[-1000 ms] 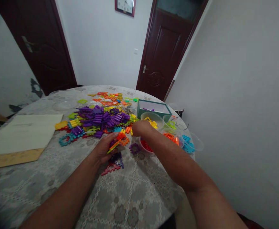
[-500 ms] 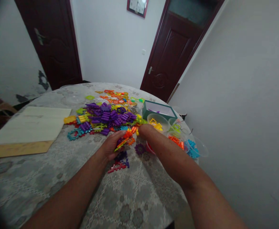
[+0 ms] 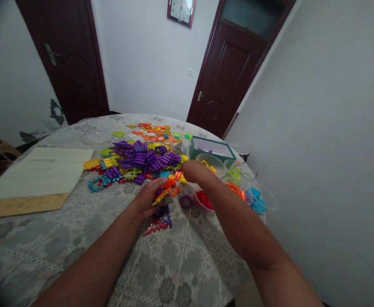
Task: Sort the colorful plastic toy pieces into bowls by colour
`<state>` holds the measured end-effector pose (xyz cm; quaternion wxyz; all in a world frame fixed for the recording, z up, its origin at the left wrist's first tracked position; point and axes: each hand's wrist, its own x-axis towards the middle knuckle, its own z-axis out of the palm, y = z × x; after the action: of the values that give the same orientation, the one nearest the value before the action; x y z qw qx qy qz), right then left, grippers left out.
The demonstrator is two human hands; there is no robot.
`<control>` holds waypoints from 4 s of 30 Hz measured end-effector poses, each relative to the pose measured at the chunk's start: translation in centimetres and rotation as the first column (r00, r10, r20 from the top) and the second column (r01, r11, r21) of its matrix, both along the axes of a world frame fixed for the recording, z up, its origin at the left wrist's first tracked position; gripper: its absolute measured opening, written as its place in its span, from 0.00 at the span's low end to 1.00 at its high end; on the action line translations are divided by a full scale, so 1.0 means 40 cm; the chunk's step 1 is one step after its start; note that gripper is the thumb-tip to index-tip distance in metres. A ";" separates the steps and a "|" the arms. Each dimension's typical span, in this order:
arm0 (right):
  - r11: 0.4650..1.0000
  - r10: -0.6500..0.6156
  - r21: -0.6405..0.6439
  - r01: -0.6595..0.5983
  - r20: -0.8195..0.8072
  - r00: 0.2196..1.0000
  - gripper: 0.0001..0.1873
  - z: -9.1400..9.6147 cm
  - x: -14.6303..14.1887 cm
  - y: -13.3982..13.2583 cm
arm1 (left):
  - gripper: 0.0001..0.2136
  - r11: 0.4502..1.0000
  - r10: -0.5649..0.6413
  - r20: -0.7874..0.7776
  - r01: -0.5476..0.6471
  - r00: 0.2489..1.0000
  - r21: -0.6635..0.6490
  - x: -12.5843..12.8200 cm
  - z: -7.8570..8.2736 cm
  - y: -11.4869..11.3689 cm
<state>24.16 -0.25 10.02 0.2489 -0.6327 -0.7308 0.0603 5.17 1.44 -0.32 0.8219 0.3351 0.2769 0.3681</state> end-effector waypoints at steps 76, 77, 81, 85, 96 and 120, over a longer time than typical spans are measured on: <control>0.673 -0.342 0.581 0.458 -0.305 0.889 0.09 -0.138 0.107 -0.227 | 0.19 0.995 0.004 -0.235 0.020 0.972 0.097 0.014 0.006 -0.012; 0.636 -0.396 0.592 0.496 -0.301 0.867 0.09 -0.138 0.135 -0.229 | 0.19 0.995 0.002 -0.233 0.021 0.972 0.096 0.015 0.006 -0.012; 0.507 -0.607 0.558 0.657 -0.309 0.732 0.11 -0.156 0.246 -0.249 | 0.17 0.996 -0.001 -0.216 0.021 0.976 0.090 0.016 0.003 -0.015; 0.440 -0.744 0.503 0.744 -0.260 0.615 0.14 -0.179 0.317 -0.268 | 0.16 0.997 -0.002 -0.183 0.016 0.983 0.077 0.012 -0.006 -0.014; 0.804 -0.171 0.565 0.185 -0.079 0.982 0.14 -0.182 0.033 -0.215 | 0.19 0.987 -0.154 -0.102 0.158 0.983 0.031 0.004 0.010 -0.034; 0.448 -0.693 0.587 0.674 -0.247 0.677 0.10 -0.173 0.243 -0.240 | 0.16 0.999 0.036 -0.122 -0.041 0.992 -0.034 0.009 0.009 -0.008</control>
<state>33.89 -9.87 3.10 0.4394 -0.7486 -0.3917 -0.3051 5.55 1.12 0.02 0.8023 0.3365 0.3395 0.3576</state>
